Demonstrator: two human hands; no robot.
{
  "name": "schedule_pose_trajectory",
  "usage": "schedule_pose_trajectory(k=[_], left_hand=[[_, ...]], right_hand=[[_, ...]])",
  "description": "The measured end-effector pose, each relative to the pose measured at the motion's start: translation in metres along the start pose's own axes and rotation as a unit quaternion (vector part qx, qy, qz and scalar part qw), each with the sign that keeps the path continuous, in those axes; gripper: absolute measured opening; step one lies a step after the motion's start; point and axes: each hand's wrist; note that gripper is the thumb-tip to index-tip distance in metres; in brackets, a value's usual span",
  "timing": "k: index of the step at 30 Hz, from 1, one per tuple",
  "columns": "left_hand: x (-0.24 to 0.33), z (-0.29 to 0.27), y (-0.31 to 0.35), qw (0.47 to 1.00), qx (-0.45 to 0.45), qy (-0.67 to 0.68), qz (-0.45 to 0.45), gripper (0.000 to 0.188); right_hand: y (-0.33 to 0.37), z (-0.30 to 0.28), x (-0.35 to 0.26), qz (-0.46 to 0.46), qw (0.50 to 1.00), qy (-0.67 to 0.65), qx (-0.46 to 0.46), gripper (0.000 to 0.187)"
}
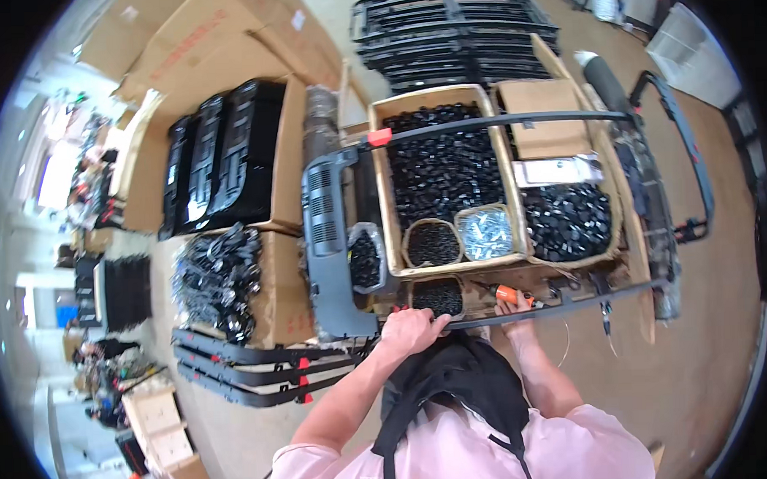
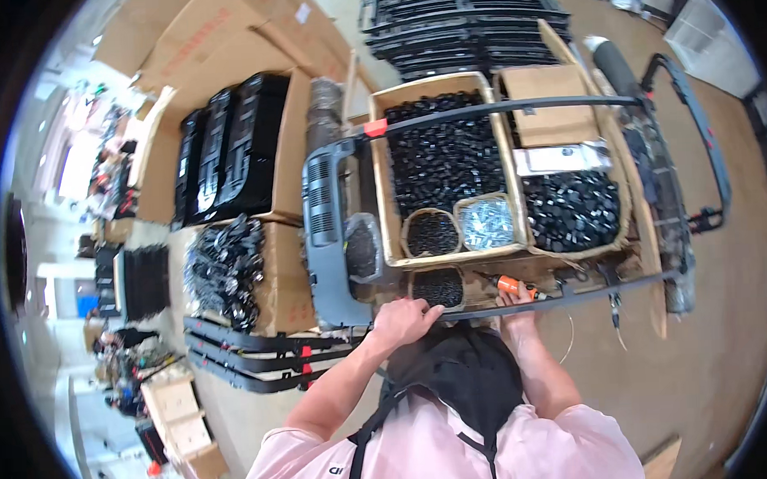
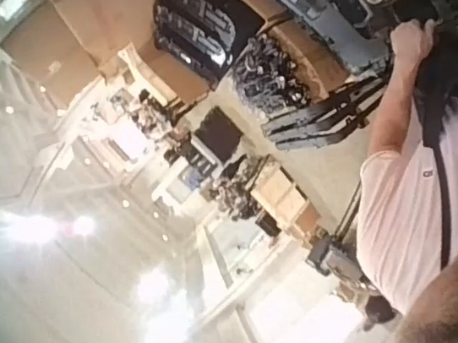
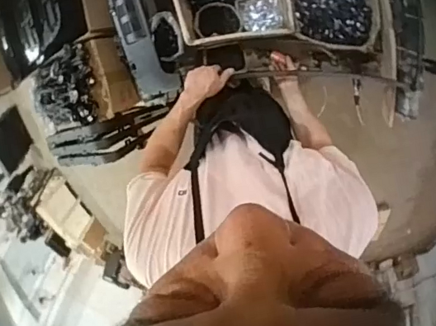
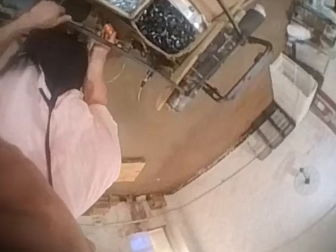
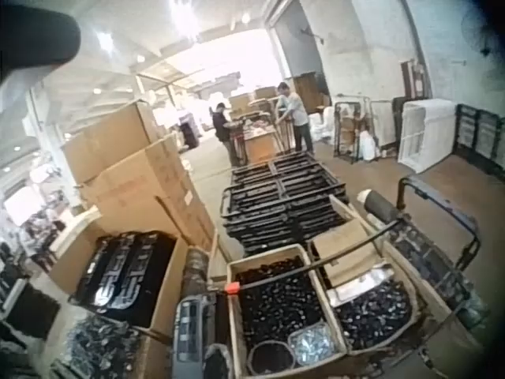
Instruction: Assembling plastic components using a pneumatic screwdriver and manual fasteners.
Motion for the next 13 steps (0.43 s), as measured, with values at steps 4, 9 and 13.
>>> schedule_pose_trajectory(k=[4, 9, 13], left_hand=[[0.001, 0.007, 0.0, 0.999, 0.038, -0.011, -0.031, 0.066], [-0.003, 0.013, -0.007, 0.996, 0.03, 0.028, -0.074, 0.064], [-0.003, 0.004, -0.003, 0.993, -0.032, 0.057, -0.097, 0.064]], right_hand=[[0.009, 0.02, -0.007, 0.142, 0.978, 0.145, -0.053, 0.038], [0.095, 0.038, -0.043, 0.252, 0.774, 0.536, -0.224, 0.032], [0.153, 0.117, -0.106, 0.306, 0.521, 0.7, -0.382, 0.04]])
Point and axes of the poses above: each hand's wrist, its own y-axis away from the middle knuckle, its own z-axis out of the palm, x = y × z, and after that the axes turned 8 degrees about -x, right-handed
